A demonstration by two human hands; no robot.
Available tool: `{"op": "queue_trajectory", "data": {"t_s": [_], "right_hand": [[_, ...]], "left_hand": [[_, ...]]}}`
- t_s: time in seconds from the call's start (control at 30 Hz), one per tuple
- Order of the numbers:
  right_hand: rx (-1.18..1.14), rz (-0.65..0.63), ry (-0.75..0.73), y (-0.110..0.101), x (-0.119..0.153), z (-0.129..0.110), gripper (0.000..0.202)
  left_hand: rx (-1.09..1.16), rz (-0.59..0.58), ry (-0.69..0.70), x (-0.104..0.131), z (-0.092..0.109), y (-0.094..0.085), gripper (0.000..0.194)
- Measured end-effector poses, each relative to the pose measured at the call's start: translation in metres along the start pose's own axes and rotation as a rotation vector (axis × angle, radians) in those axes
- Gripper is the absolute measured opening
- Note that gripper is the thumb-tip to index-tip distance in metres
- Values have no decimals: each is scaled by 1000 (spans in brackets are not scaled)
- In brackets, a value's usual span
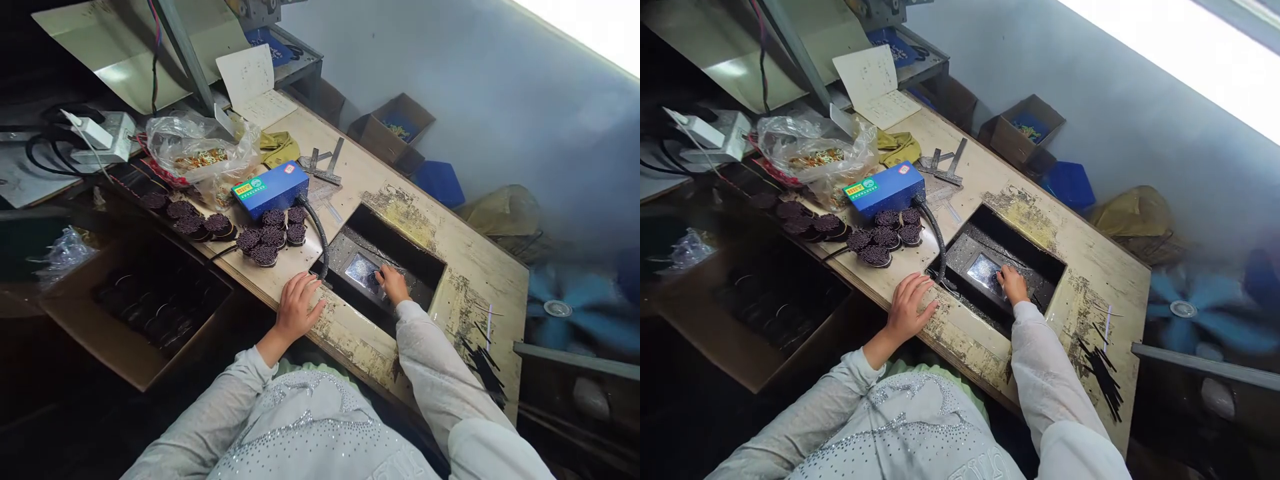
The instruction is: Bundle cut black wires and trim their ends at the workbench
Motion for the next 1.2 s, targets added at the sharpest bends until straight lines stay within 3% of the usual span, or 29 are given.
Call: {"op": "queue_trajectory", "data": {"t_s": [0.23,0.33,0.4,0.5,0.6,0.67,0.8,0.97,1.2], "right_hand": [[16,-22,12,5,-1,-4,23],[9,-7,18,-4,1,-5,23],[-29,42,15,-22,5,-2,24],[-189,198,11,-65,18,17,28],[-351,339,105,-101,41,58,37],[-425,374,217,-110,59,87,42],[-491,307,336,-99,81,117,47],[-640,357,332,-93,85,121,50],[-622,368,337,-92,92,123,51]], "left_hand": [[-3,3,-1,0,0,0,37],[-9,-5,-7,0,-1,0,37],[-9,-10,-5,0,-2,0,37],[-4,1,14,-1,-1,-1,37],[0,11,26,-2,-2,-1,37],[1,14,36,-3,-2,0,36],[-3,27,61,-4,0,-1,36],[-7,29,71,-4,0,-1,36],[-17,37,97,-5,3,-2,35]]}}
Point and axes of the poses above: each hand's wrist, its own x-axis away from the middle knuckle, its own y-axis out of the palm, z = x × y, the point moved 7 cm from there along -x, towards the middle knuckle
